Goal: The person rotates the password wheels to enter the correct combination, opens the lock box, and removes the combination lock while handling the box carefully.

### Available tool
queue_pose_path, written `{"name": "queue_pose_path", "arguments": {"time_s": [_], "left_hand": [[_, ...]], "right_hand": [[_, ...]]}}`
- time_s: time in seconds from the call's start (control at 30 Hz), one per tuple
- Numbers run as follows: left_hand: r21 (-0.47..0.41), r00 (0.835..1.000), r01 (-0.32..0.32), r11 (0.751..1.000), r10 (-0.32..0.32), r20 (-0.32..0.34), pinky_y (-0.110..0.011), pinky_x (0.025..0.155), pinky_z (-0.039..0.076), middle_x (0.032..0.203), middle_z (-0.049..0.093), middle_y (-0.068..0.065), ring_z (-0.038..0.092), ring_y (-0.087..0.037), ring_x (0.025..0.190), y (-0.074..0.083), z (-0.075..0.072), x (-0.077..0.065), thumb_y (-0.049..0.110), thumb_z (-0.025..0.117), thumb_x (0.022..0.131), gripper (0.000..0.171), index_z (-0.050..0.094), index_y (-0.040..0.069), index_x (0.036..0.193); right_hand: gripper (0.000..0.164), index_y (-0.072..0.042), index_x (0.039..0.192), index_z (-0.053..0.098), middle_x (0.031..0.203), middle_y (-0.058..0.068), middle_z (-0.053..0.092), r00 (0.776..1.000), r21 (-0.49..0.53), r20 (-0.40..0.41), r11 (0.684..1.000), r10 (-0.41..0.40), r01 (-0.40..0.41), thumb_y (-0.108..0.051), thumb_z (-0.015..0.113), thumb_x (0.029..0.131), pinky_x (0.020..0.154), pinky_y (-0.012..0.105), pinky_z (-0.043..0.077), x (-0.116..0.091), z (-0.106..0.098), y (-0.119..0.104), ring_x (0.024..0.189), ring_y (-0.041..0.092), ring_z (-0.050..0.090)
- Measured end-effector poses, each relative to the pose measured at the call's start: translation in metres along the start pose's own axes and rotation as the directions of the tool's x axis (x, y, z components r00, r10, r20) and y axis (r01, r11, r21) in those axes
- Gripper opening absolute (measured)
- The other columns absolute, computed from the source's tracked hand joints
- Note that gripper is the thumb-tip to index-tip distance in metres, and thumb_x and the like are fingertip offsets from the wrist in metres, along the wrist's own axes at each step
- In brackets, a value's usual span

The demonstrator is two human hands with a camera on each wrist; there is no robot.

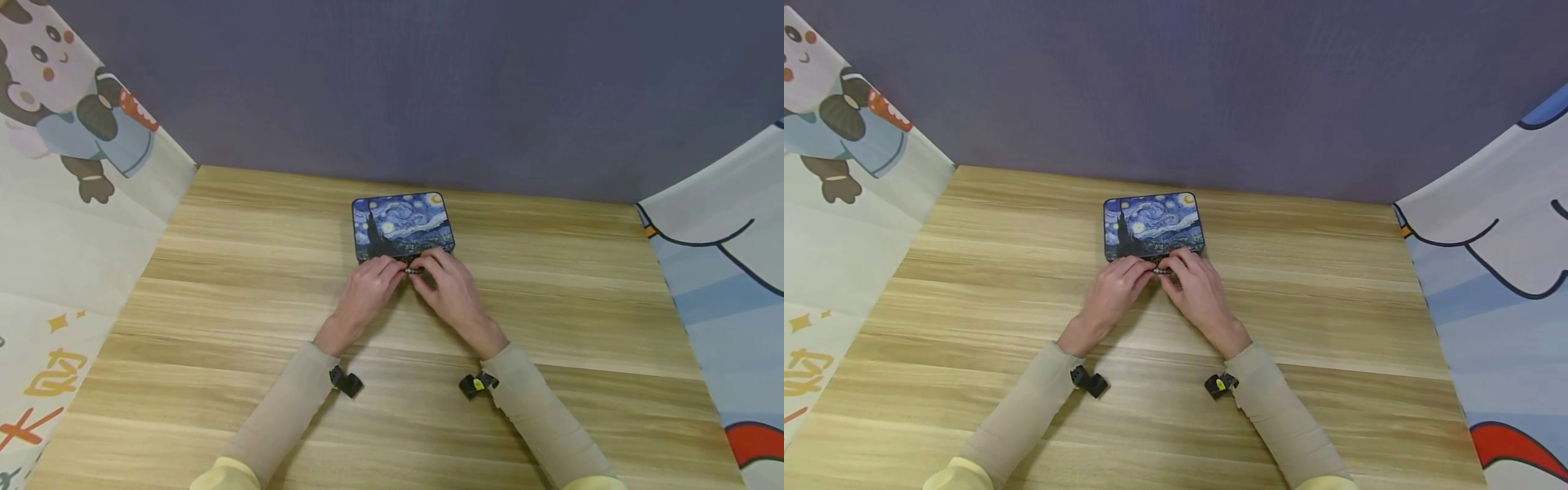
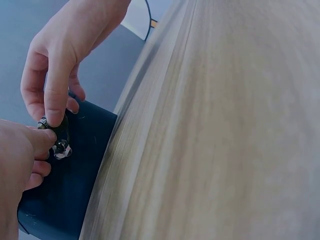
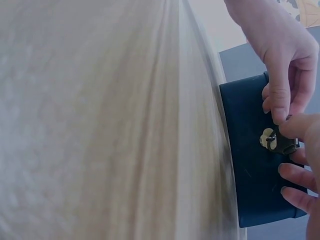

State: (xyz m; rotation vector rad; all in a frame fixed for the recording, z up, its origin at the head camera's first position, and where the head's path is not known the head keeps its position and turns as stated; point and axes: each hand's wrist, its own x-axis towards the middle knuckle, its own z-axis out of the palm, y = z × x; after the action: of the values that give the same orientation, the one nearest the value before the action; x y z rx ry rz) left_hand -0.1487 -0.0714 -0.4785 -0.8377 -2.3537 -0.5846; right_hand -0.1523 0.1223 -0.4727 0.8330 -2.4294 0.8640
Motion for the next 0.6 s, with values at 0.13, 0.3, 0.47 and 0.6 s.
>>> {"name": "queue_pose_path", "arguments": {"time_s": [0.13, 0.3, 0.47, 0.6], "left_hand": [[0.001, 1.0, 0.0, 1.0, 0.0, -0.001, -0.029, 0.075, 0.061, 0.093, 0.074, -0.007, 0.069, -0.02, 0.081, 0.0002, -0.0001, -0.0001, 0.008, 0.078, 0.092, 0.011, 0.076, 0.001, 0.101], [0.003, 1.0, 0.002, 1.0, -0.002, 0.003, -0.029, 0.075, 0.061, 0.093, 0.074, -0.007, 0.069, -0.02, 0.081, 0.0001, -0.0001, -0.0004, 0.008, 0.078, 0.092, 0.011, 0.076, 0.001, 0.101], [0.006, 1.0, 0.005, 1.0, -0.005, 0.004, -0.028, 0.074, 0.061, 0.093, 0.074, -0.007, 0.069, -0.019, 0.08, -0.0005, 0.0009, -0.0009, 0.008, 0.078, 0.092, 0.011, 0.076, 0.001, 0.101], [0.009, 1.0, 0.005, 1.0, -0.005, 0.007, -0.028, 0.075, 0.061, 0.094, 0.074, -0.007, 0.069, -0.019, 0.081, -0.001, 0.0015, -0.0012, 0.008, 0.077, 0.093, 0.01, 0.076, 0.002, 0.101]], "right_hand": [[0.02, -0.005, 0.103, 0.071, 0.108, 0.011, 0.066, 1.0, 0.001, 0.003, 1.0, 0.007, -0.007, -0.009, 0.082, 0.088, 0.08, 0.042, 0.057, -0.0006, 0.0002, 0.0002, 0.093, 0.027, 0.065], [0.019, -0.005, 0.104, 0.071, 0.108, 0.011, 0.066, 1.0, 0.003, 0.008, 1.0, 0.007, -0.007, -0.01, 0.082, 0.089, 0.079, 0.042, 0.057, -0.0004, 0.0002, 0.0008, 0.093, 0.026, 0.065], [0.019, -0.005, 0.105, 0.071, 0.109, 0.011, 0.066, 1.0, 0.004, 0.014, 1.0, 0.01, -0.01, -0.009, 0.082, 0.089, 0.08, 0.042, 0.057, -0.0006, -0.0001, 0.0009, 0.094, 0.027, 0.064], [0.018, -0.006, 0.105, 0.071, 0.109, 0.011, 0.065, 1.0, 0.002, 0.024, 1.0, 0.017, -0.017, -0.01, 0.081, 0.09, 0.08, 0.042, 0.057, -0.0006, -0.0005, 0.0003, 0.094, 0.027, 0.064]]}}
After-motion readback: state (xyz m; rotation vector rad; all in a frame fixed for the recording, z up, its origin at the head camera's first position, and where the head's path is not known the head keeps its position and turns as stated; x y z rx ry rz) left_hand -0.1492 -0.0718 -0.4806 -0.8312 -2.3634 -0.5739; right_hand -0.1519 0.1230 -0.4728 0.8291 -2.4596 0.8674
